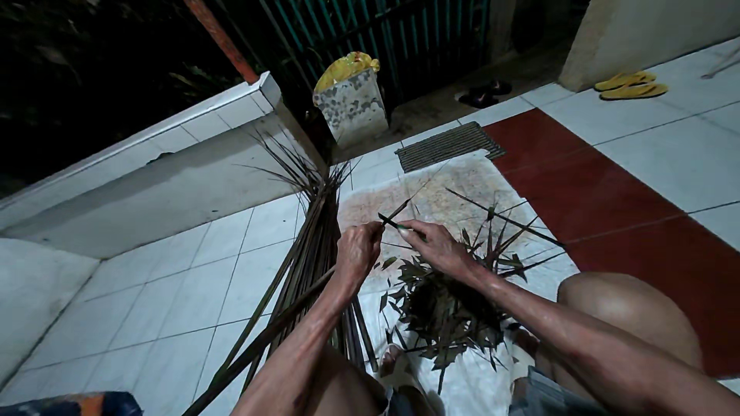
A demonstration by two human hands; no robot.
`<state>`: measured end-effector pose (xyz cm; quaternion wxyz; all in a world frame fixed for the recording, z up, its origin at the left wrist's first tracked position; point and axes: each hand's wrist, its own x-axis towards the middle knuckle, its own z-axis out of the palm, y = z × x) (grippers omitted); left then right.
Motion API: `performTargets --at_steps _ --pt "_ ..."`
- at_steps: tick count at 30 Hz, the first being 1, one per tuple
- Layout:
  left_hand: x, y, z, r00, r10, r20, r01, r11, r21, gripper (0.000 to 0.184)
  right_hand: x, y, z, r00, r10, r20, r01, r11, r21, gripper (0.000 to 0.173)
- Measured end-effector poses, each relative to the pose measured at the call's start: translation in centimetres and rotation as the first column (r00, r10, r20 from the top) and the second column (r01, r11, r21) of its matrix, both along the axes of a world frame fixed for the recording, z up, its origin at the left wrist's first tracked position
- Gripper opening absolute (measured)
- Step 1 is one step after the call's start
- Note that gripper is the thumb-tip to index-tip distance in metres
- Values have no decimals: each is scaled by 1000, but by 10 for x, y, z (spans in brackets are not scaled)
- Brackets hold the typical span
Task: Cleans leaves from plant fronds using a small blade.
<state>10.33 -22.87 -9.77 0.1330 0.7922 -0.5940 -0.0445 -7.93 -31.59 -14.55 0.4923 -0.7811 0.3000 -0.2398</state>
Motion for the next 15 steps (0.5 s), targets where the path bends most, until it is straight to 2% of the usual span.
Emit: performTargets --at_steps 3,8,15 --pt "-9 1 5 997 20 81 -21 1000 20 27 2 1 -2 1000 26 0 -26 1000 -13 39" --pt "-14 0 4 992 19 122 -18 1000 -5 30 0 1 -3 999 38 6 -38 999 -14 40" --pt "-20 -3 0 984 27 177 -21 999 -36 27 3 11 7 993 -93 -67 92 996 -18 38"
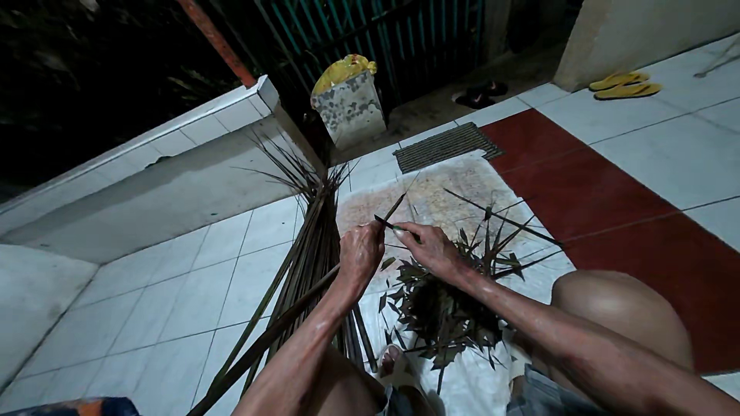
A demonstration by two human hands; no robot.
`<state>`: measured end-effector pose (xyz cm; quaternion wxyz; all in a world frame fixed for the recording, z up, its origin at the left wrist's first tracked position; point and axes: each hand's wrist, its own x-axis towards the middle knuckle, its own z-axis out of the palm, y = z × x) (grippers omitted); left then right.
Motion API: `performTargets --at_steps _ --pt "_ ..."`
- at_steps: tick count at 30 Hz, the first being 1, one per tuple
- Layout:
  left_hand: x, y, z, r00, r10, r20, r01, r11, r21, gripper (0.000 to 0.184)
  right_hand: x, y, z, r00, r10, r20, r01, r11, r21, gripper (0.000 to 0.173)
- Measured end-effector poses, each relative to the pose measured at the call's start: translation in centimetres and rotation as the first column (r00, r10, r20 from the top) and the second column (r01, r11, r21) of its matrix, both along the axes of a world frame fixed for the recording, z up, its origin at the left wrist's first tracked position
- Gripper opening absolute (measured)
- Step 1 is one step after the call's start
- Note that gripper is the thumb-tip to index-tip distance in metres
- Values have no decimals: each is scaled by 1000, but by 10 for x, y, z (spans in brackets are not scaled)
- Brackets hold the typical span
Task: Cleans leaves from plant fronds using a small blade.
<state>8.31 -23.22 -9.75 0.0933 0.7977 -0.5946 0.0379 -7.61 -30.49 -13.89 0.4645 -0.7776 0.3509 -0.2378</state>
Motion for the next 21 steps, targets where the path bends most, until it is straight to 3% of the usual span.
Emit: performTargets --at_steps 21 --pt "-8 -7 0 996 4 -89 -1 1000 29 28 10 -8 -4 994 -103 -36 104 994 27 36"
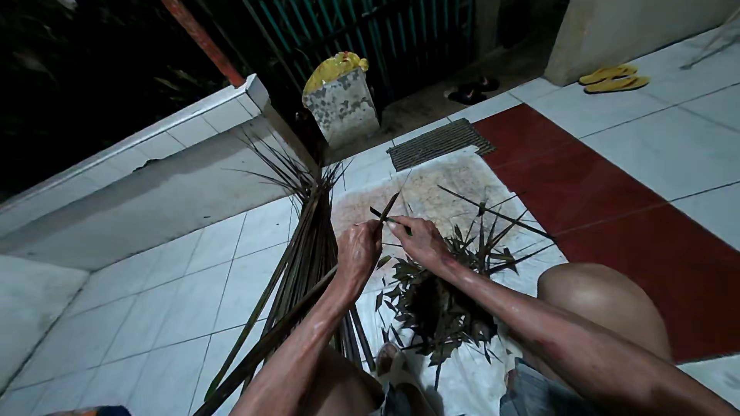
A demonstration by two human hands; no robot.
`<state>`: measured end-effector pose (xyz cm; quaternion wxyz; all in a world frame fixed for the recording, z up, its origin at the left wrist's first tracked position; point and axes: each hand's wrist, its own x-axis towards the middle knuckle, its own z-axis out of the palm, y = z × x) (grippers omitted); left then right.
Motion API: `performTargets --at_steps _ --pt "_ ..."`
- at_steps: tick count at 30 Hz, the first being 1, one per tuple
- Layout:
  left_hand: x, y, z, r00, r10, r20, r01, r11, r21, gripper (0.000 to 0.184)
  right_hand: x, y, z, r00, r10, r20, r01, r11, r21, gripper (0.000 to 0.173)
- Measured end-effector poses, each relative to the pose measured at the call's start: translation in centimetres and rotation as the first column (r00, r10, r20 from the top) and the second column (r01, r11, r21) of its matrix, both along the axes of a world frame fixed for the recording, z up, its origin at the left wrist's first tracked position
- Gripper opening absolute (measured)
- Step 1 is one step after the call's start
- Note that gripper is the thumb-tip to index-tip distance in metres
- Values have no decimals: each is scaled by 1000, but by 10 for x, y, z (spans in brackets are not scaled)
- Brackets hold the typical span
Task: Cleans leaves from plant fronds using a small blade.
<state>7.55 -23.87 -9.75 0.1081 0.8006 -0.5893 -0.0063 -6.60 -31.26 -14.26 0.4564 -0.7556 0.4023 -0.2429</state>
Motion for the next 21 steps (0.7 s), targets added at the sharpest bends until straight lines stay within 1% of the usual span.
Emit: performTargets --at_steps 5,12,16,21 --pt "1 1 0 1000 -8 -15 7 1000 -9 27 -1 0 -1 1000 -16 -22 15 1000 -10 37" --pt "-3 5 5 1000 -8 -14 8 999 41 29 -7 -6 -8 998 -39 -57 38 999 -28 38" --pt "-4 7 8 1000 8 -18 -7 998 66 29 -9 -10 -12 995 -66 -69 62 996 -64 37" --pt "-4 10 7 1000 -16 -11 16 998 53 27 -10 -11 -10 992 -86 -97 76 992 -99 36"
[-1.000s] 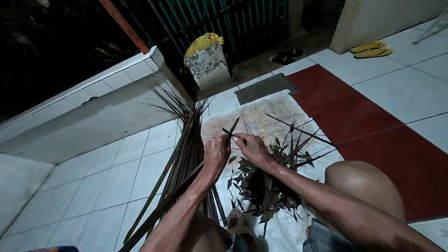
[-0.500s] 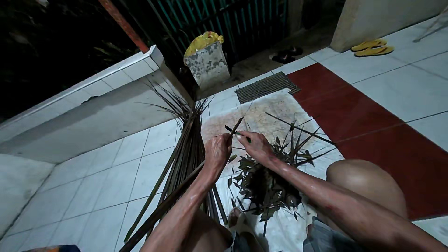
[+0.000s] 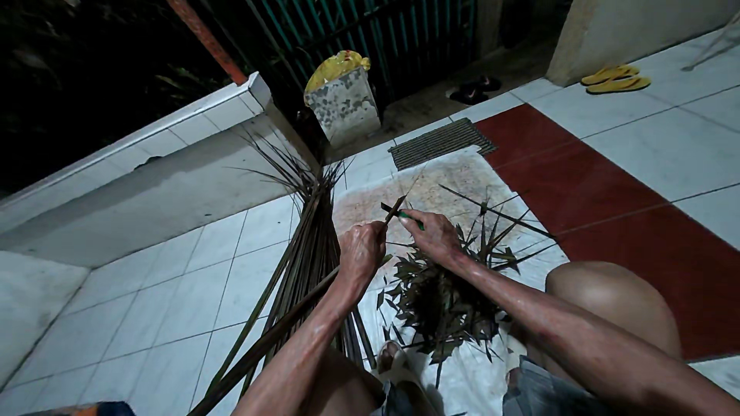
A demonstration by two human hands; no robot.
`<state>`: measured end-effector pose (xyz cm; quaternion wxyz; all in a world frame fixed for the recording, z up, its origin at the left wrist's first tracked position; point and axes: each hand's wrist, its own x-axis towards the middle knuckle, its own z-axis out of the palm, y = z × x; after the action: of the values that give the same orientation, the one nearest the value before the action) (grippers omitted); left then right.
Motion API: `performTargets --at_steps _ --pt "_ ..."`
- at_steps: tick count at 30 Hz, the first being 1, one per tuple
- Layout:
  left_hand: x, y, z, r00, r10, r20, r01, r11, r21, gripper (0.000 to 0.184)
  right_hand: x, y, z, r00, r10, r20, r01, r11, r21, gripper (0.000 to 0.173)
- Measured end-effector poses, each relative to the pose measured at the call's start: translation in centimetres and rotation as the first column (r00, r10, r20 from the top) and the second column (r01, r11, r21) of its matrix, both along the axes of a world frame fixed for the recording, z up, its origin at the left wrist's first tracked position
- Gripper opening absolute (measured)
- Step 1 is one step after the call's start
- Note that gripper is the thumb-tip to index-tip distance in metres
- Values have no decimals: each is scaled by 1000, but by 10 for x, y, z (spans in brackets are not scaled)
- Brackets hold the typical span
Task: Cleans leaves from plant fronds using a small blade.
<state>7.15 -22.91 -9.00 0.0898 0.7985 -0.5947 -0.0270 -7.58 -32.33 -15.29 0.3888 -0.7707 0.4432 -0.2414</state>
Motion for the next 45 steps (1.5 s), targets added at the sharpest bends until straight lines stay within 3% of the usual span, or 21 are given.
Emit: performTargets --at_steps 6,12,17,22,33,38,41,45 --pt "-2 2 2 1000 -3 8 3 1000 20 28 -3 -8 0 999 -32 -15 32 999 -18 36" --pt "1 8 4 1000 16 17 -17 1000 23 27 -21 -29 -1 984 -170 50 172 985 -24 37" --pt "4 10 0 988 6 152 -5 1000 -6 29 -21 -21 4 994 19 109 -17 1000 -17 34" --pt "-1 9 -2 973 -1 233 6 1000 -18 27 -13 -7 5 984 173 50 -175 984 40 35" --pt "-1 9 -3 972 -33 234 47 998 -52 26 -17 -19 2 1000 -3 -1 3 998 60 36" --pt "6 9 6 998 28 49 -30 999 36 29 -26 -38 -5 988 -140 72 139 990 16 36" --pt "26 8 1 974 7 -227 -4 1000 11 28 -25 -27 -5 985 -21 171 32 997 -66 35" --pt "34 7 -1 858 -45 -511 38 999 -25 29 -16 -10 -9 974 154 168 -147 988 -54 36"
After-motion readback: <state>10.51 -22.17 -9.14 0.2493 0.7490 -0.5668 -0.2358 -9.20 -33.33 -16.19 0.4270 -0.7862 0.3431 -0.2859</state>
